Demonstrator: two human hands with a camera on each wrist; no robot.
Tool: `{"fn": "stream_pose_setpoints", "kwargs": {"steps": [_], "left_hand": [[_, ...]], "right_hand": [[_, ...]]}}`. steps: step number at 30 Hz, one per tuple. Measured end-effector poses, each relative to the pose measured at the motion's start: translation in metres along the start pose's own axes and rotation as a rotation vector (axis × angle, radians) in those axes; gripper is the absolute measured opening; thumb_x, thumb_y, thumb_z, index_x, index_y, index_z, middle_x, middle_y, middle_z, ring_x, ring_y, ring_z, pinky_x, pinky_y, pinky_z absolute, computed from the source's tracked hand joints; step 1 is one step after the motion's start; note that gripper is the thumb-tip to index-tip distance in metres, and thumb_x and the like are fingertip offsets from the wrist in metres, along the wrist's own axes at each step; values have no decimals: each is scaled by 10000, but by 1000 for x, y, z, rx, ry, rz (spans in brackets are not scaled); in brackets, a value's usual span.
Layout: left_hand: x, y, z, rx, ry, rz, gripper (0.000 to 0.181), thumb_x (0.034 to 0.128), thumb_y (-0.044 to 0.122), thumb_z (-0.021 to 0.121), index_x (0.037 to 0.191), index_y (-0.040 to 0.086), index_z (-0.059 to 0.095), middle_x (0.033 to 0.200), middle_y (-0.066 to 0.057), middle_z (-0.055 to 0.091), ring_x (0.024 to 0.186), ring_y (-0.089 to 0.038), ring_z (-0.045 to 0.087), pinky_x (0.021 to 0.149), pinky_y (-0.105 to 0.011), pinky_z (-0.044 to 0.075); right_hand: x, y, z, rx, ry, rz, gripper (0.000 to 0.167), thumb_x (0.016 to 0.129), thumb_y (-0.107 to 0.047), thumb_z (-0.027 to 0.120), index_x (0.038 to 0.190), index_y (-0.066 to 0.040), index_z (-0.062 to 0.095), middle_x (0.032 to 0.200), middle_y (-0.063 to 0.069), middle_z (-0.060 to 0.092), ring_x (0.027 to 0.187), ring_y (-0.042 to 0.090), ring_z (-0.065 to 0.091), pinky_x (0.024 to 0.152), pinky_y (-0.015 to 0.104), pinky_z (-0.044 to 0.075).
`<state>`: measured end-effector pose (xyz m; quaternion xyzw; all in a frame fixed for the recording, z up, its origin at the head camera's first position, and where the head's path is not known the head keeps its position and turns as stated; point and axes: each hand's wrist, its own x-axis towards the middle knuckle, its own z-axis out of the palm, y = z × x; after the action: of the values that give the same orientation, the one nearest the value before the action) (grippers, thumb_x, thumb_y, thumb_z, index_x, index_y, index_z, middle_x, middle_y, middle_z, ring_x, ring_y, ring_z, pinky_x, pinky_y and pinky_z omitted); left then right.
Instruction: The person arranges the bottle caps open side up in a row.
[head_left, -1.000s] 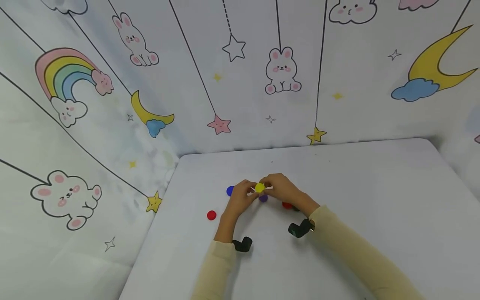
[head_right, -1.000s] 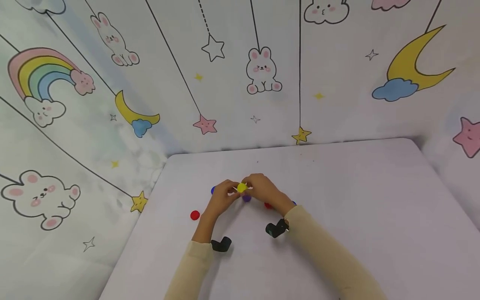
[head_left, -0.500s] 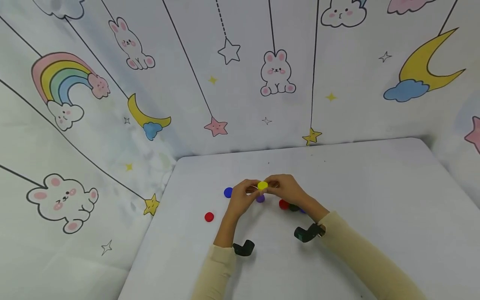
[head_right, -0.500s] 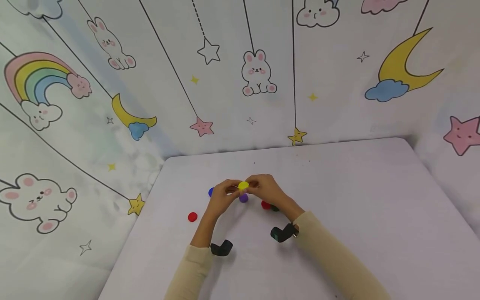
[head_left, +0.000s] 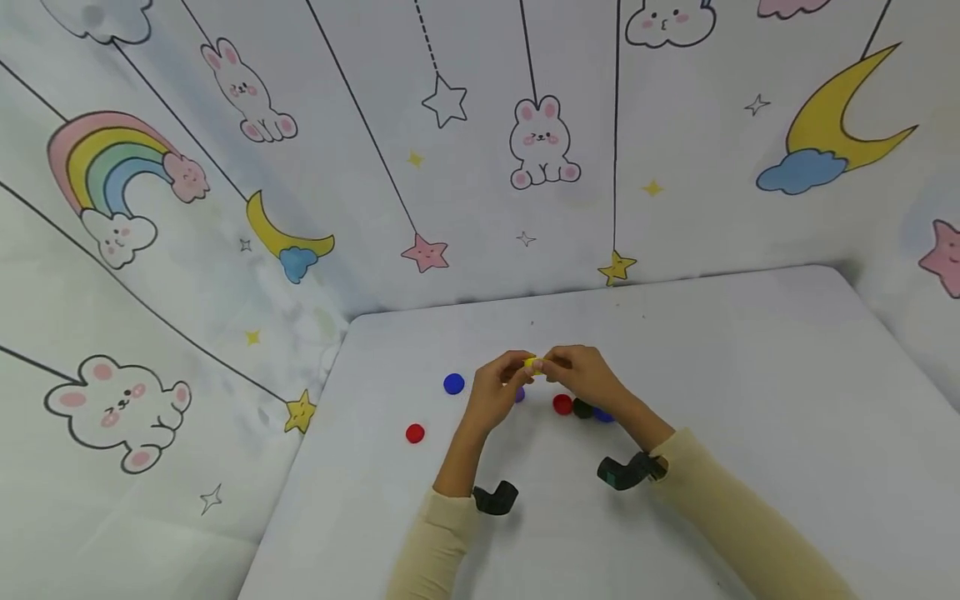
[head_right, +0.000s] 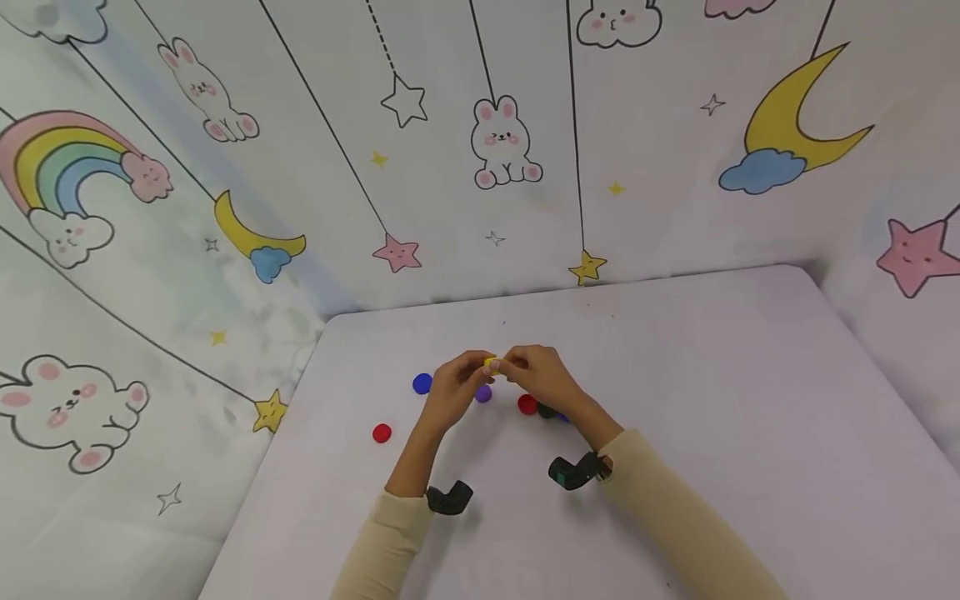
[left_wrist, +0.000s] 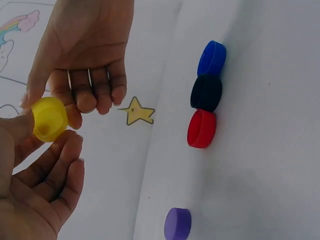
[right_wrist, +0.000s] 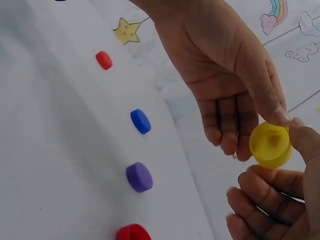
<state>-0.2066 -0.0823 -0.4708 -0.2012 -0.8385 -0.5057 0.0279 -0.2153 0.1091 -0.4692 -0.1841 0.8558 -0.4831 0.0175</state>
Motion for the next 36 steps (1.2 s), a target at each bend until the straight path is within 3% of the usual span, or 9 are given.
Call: {"fn": "stream_pose_setpoints", "kwargs": {"steps": [3,7,10,14,20,29,36], "left_hand": [[2,5,10,4,6,-14,257,1017,232,540,1097,29,677,965,-114,719,771,-149,695,690,-250,567],[7,12,18,-163,-7,-123,326,1020,256,534,1048,-34,680,918,-153,706,714,-131,670,678,-248,575],[8,31,13,-289,-40,-240,327,1017,236,545,1062,-60,675,925,-204,697,713,-144,656,735,-293,581],[6,56,8,-317,-95,-319,316,1023,211,528,1053,-69,672,886,-217,689,695,-184,641,769,-346,576],[5,54,17,-337,-192,-313,312,1031,201,511,1034,-66,674,800,-49,691,719,-284,664,757,-335,579],[1,51,20,-353,-211,-277,304,1032,198,510,1076,-54,674,837,-74,700,764,-341,672,796,-400,581],[3,19,22,-347,-229,-251,265,985,138,590,1223,30,633,969,-136,716,954,-520,626,833,-369,572]], "right_hand": [[-10,0,-2,10,40,-39,305,1002,-322,558,899,-86,721,718,4,673,689,200,628,593,279,485],[-23,-3,-3,8,114,-71,213,979,-236,609,1001,-54,718,725,-13,682,686,221,646,589,248,488],[-31,-5,-4,-34,176,-91,277,931,-176,677,1155,-12,666,801,23,718,725,209,679,639,269,540],[-38,-3,-10,-76,207,-152,393,874,-146,739,1231,-17,636,889,63,744,786,197,712,734,359,588],[-47,4,-21,-100,169,-186,330,837,-112,775,1141,-21,685,948,60,738,813,163,692,739,331,590],[-50,7,-22,-124,139,-193,325,833,-154,786,1123,-43,690,950,29,730,791,118,666,713,311,583],[-51,9,-21,-143,158,-184,329,834,-174,788,1124,-48,696,954,24,726,791,110,655,710,301,580]]}}
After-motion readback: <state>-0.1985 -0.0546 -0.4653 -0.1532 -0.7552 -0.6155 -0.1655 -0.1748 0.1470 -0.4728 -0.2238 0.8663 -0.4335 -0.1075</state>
